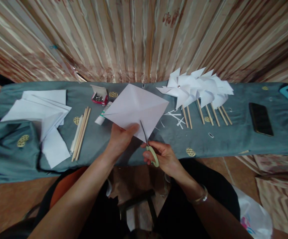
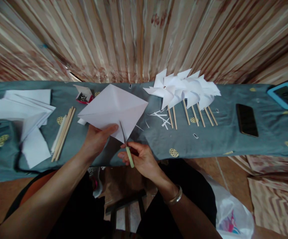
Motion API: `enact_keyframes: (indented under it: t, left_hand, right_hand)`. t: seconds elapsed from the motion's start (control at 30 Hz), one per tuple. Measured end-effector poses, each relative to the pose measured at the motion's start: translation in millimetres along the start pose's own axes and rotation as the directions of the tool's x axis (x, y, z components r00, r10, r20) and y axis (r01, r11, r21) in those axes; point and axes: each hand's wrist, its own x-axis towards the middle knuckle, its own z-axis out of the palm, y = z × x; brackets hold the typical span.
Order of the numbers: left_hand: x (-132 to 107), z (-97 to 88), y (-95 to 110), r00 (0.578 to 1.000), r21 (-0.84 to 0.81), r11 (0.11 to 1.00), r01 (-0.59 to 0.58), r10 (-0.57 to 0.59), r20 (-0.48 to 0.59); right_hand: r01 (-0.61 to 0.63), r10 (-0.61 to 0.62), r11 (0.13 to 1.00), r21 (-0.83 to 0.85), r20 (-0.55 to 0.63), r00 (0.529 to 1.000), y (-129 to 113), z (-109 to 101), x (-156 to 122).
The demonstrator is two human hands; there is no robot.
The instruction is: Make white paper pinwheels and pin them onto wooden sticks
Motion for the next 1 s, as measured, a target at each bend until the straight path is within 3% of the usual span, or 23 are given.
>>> enact_keyframes:
  t: [1.0]
  left_hand:
    - [-3.4,0.3,-0.3,0.999,0.028,0.999,0.018,-0.019,0.028]
  right_hand:
    - [0.017,-0.016,0.998,-0.058,0.014,1.0,-4.9,-2.4,1.0]
